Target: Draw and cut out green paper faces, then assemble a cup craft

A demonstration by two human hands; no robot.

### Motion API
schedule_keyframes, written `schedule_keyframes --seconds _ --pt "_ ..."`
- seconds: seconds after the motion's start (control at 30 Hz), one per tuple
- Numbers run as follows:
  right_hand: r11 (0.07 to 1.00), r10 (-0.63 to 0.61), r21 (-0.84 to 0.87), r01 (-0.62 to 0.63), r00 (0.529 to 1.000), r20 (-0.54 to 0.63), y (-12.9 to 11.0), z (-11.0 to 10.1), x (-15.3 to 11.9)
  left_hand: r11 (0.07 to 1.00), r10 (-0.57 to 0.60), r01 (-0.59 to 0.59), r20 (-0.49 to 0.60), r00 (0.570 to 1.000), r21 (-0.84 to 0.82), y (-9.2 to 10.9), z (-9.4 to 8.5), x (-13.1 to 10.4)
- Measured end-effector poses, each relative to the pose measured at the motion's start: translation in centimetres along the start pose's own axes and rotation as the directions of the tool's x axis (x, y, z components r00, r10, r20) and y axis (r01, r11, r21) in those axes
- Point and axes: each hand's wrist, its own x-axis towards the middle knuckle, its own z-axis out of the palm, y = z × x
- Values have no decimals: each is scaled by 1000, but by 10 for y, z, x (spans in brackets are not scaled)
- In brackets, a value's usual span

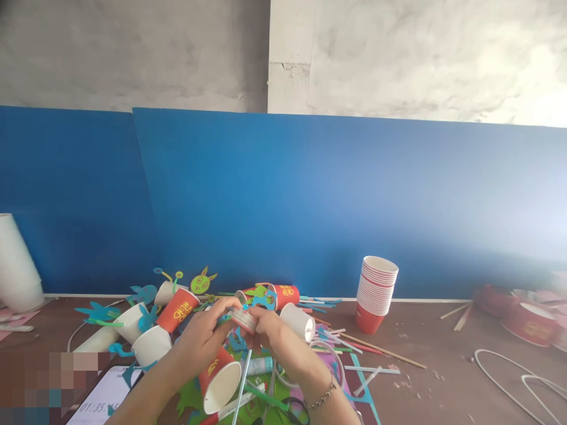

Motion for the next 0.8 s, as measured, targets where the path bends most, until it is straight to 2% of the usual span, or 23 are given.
schedule_keyframes --seconds 0.1,0.2,0.43,0.57,0.63,0.73,0.8 --pt "999 -4 47 2 999 51 -4 -1 -2 999 23 -23 5 1000 -41 3 -2 0" --pt "999 5 -44 -4 1000 22 -8 -1 -5 997 33 -32 2 999 -68 4 -2 0" --pt "968 7 -251 -5 1000 9 -21 1 -11 999 39 -40 25 999 22 0 -2 0" --pt "949 4 -314 4 1000 24 -19 1 -10 998 53 -55 37 998 41 -3 0 0" --pt "958 10 -288 -7 1000 8 -14 2 -7 998 51 -53 38 998 35 -5 1 0" --pt "982 27 -184 -41 996 -80 -5 2 -3 999 35 -36 34 999 29 -7 1 0" --pt "986 23 -164 -29 999 -33 -2 0 -2 999 30 -31 36 999 23 -7 1 1"
